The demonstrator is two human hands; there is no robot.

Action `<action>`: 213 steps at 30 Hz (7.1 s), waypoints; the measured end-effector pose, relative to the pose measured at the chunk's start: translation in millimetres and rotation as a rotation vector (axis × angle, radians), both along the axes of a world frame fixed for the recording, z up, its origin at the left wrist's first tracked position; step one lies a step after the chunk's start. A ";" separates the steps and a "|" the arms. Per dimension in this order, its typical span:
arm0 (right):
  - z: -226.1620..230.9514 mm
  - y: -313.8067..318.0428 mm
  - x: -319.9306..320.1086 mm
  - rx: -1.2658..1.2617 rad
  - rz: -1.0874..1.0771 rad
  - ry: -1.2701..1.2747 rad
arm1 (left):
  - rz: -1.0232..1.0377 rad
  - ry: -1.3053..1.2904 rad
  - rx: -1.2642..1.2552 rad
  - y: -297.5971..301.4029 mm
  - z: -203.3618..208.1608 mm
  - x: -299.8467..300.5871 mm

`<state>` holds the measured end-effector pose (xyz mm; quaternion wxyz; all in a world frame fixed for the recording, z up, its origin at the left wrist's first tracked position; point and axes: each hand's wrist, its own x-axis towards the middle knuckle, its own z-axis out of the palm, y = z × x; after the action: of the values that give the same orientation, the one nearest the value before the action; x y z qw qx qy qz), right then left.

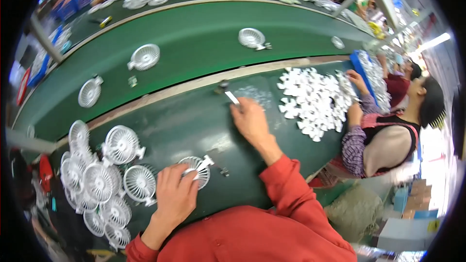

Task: The person assembles portable fan housings by fitting components into plastic grilles, tapping them securely with a small mallet, and placing the assembled parts onto the conveyor belt.

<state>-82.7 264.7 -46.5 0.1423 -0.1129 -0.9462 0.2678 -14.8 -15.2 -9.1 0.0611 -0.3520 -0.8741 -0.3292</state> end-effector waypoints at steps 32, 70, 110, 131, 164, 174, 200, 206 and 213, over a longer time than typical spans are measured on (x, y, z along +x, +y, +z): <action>43.1 -28.8 76.3 -1.773 0.069 -0.468 | -0.014 -0.167 0.153 16.7 6.0 0.3; 37.4 -65.2 82.4 -1.485 0.011 -0.351 | 0.120 -0.817 0.024 -4.1 27.8 -37.1; 79.5 -71.5 84.8 -0.694 0.444 0.306 | 0.131 -1.221 0.962 38.9 73.3 -46.6; 69.7 -50.6 50.8 -1.274 0.245 -0.374 | 0.018 -1.602 0.863 -3.1 16.6 -16.9; 64.8 -69.7 87.9 -0.826 0.149 -0.281 | 0.072 -1.530 1.405 34.5 2.4 -19.0; 67.0 -71.0 94.0 -0.781 0.290 -0.327 | 0.165 -1.466 1.317 30.1 3.1 -12.9; 74.0 -61.1 90.7 -0.302 0.493 -0.054 | 0.206 -1.569 1.061 13.3 6.7 -18.1; 68.3 -81.0 101.3 -0.267 0.625 0.034 | 0.256 -1.696 1.137 15.8 -0.1 -8.9; 46.5 -84.5 100.6 -0.148 0.674 0.035 | 0.267 -1.768 1.083 9.5 -13.2 -3.3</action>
<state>18.0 180.1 0.0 0.0533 0.2005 -0.9058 0.3693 -18.1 -5.7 -22.3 -0.4147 0.1882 -0.3746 -0.8076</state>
